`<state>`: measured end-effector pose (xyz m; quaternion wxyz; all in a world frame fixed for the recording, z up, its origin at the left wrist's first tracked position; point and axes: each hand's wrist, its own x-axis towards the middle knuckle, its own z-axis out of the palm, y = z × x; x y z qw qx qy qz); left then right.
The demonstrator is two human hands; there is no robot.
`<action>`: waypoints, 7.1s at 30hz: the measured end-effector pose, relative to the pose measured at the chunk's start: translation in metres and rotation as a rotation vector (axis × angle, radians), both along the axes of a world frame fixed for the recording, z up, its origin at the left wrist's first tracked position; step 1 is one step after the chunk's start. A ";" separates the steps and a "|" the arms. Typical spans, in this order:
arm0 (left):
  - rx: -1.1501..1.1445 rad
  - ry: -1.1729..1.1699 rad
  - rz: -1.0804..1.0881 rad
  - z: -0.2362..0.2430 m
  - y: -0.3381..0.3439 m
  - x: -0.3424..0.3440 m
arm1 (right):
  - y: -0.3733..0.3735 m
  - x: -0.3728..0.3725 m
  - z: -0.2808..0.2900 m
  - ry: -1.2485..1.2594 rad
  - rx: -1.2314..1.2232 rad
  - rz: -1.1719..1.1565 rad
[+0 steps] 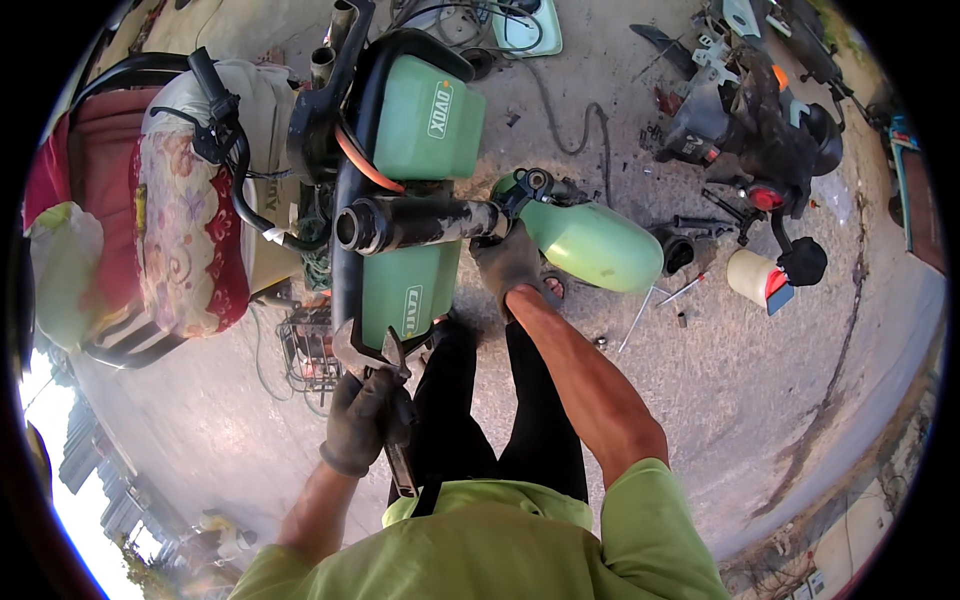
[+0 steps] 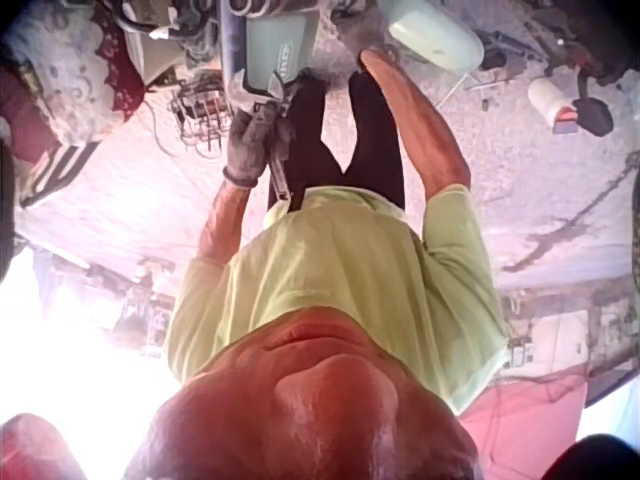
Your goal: The person uses a wrench to loosen and tighten a bolt on the front fork of a green moped. They repeatedly adjust the tool and the bolt, then remove the wrench and inspect the area.
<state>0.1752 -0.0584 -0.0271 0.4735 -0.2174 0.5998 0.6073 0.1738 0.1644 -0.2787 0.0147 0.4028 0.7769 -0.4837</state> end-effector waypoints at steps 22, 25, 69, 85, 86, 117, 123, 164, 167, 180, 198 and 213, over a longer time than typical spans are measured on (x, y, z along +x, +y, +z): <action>0.036 0.047 -0.012 0.018 0.017 -0.036 | 0.065 -0.013 0.033 -0.151 -0.065 0.553; 0.005 -0.017 -0.043 0.016 0.007 -0.024 | 0.052 -0.009 0.032 -0.126 -0.014 0.449; 0.026 -0.020 -0.057 -0.007 -0.064 0.021 | -0.008 -0.004 0.011 0.157 0.112 0.050; 0.179 -0.004 -0.097 0.026 -0.001 -0.054 | 0.037 -0.003 0.031 0.078 0.017 0.384; 0.172 0.009 -0.100 0.029 0.005 -0.062 | 0.035 -0.005 0.034 0.077 0.002 0.371; 0.183 -0.174 -0.087 0.032 0.043 -0.106 | 0.036 -0.002 0.028 0.093 -0.041 0.344; 0.154 -0.126 -0.159 0.033 0.040 -0.115 | 0.038 0.000 0.016 0.094 -0.016 0.362; 0.218 -0.140 -0.212 0.021 0.039 -0.120 | 0.043 0.004 0.009 0.111 -0.091 0.356; 0.228 -0.149 -0.214 0.025 0.037 -0.124 | 0.048 0.015 -0.022 0.119 -0.194 0.260; 0.353 -0.088 0.076 0.030 -0.074 -0.058 | 0.052 0.008 0.003 -0.018 -0.151 0.440; -0.387 -0.694 0.122 -0.387 -0.330 0.124 | 0.036 -0.002 0.026 -0.186 -0.427 0.223; -0.572 -0.516 -0.020 -0.390 -0.406 0.069 | 0.082 0.040 -0.021 -0.111 -0.376 0.181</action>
